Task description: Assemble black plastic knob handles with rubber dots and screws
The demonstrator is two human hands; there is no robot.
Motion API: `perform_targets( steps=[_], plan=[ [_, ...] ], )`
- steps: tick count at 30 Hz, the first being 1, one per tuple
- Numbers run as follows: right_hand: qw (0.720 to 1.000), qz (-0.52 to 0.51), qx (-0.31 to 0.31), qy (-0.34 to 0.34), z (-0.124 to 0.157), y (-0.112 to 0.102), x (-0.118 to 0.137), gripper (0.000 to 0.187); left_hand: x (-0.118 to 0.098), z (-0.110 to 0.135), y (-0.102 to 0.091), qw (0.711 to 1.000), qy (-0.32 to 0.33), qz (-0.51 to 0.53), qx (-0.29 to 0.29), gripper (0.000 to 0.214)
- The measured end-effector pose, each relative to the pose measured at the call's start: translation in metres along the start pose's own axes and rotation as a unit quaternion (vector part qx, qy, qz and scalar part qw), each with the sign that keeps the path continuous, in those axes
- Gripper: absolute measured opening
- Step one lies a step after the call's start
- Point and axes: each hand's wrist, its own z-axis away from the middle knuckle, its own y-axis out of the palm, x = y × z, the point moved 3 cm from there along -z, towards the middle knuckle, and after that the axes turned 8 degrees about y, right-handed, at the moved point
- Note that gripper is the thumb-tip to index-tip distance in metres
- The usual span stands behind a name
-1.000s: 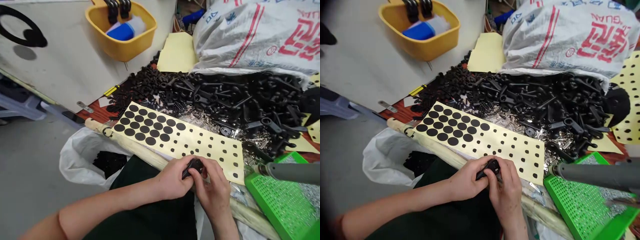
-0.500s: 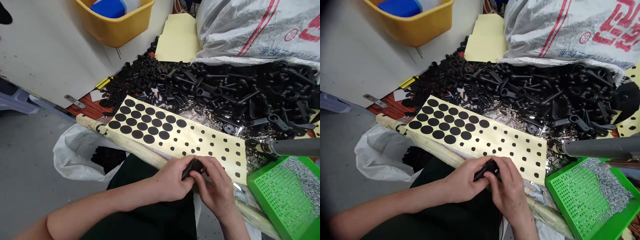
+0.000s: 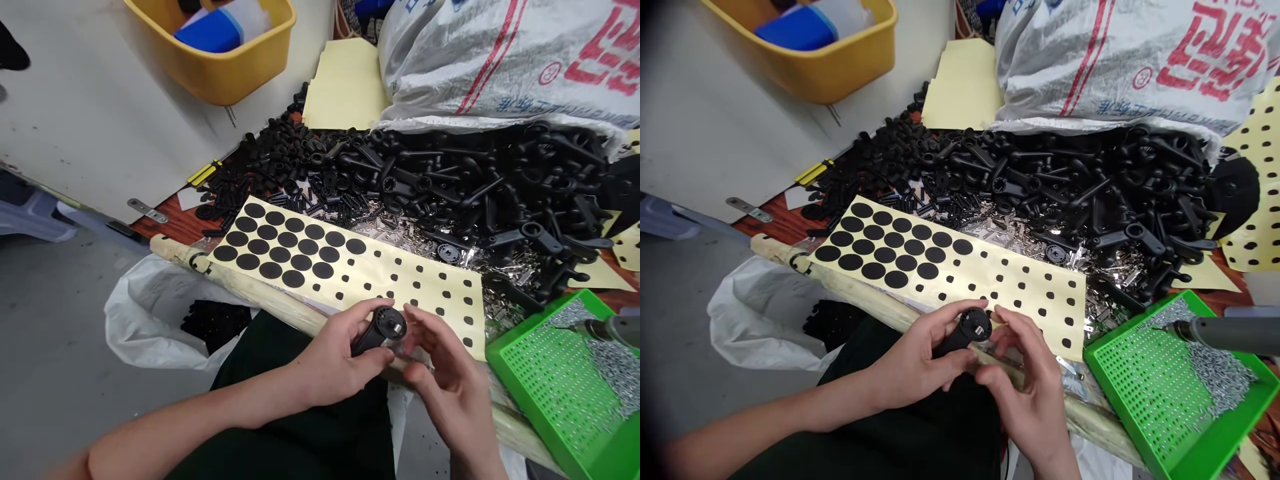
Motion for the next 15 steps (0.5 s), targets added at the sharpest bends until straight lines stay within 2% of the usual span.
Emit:
perform_targets(
  steps=[3,6,10,15],
  plan=[
    [0.983,-0.144,-0.007,0.111,0.006,0.008,-0.008,0.029,0.001,0.002,0.002,0.999,-0.029,0.018,0.001,0.059],
    [0.961,-0.217,-0.033,0.169,0.009,0.015,-0.012,0.023,-0.001,0.004,0.003,0.999,-0.022,0.031,0.013,0.062],
    [0.954,-0.215,-0.061,0.198,0.012,0.017,-0.012,0.024,-0.003,0.007,0.004,0.997,-0.033,0.063,0.041,0.061],
    [0.965,-0.169,-0.077,0.183,0.016,0.014,-0.001,0.022,-0.003,0.006,0.003,0.996,-0.015,0.083,0.023,0.036]
  ],
)
